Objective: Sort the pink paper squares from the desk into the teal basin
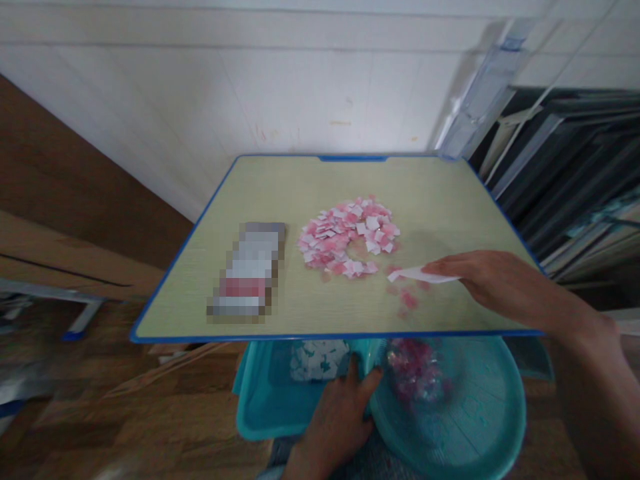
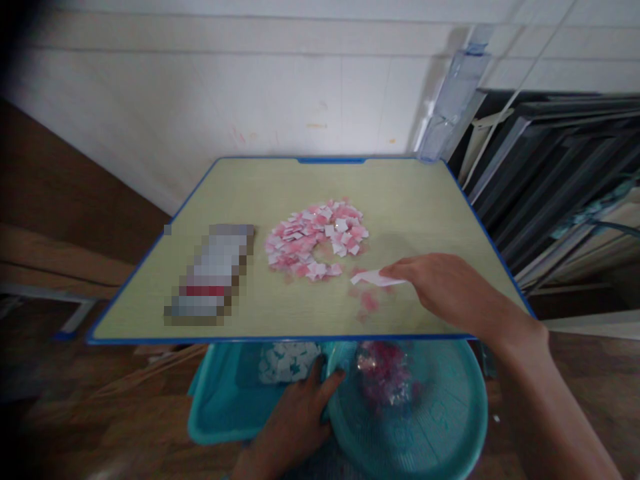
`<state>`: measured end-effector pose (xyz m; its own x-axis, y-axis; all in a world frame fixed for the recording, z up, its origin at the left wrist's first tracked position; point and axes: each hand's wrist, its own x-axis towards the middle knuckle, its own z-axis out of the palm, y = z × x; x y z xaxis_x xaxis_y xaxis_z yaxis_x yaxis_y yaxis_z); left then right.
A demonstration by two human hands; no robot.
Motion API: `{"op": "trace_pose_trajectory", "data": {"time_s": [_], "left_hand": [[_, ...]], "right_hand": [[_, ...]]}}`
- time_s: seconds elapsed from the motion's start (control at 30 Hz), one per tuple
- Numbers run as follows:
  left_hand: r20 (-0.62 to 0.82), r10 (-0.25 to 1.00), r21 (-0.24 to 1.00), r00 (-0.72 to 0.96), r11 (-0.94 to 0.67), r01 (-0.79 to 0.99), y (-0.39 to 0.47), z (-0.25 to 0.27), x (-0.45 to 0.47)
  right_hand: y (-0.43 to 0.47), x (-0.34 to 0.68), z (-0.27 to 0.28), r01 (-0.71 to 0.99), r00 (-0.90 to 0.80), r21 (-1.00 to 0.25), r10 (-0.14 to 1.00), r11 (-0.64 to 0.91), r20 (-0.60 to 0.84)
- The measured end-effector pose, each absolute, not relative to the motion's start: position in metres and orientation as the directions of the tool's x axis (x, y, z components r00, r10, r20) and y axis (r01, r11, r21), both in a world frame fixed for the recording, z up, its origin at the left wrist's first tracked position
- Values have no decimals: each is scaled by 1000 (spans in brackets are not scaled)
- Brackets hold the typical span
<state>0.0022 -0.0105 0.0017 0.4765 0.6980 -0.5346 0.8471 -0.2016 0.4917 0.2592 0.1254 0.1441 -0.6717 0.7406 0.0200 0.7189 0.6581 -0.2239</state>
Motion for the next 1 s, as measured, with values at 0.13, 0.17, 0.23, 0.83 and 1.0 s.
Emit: {"op": "trace_pose_trajectory", "data": {"time_s": [0.13, 0.17, 0.23, 0.83, 1.0], "left_hand": [[-537, 692, 493, 482, -206, 845, -10, 4, 3], [-533, 696, 492, 481, -207, 845, -10, 4, 3], [-520, 706, 492, 481, -213, 844, -10, 3, 3], [-490, 712, 488, 503, -254, 835, -12, -3, 1], [-487, 710, 483, 508, -266, 834, -12, -1, 2]], "right_hand": [[125, 258, 144, 711, -686, -226, 728, 666, -13], [124, 258, 145, 714, -684, -223, 729, 663, -26], [121, 256, 147, 719, -681, -223, 731, 658, -37], [110, 256, 141, 769, -606, -183, 790, 613, 98], [112, 259, 137, 720, -669, -189, 740, 668, 66]]}}
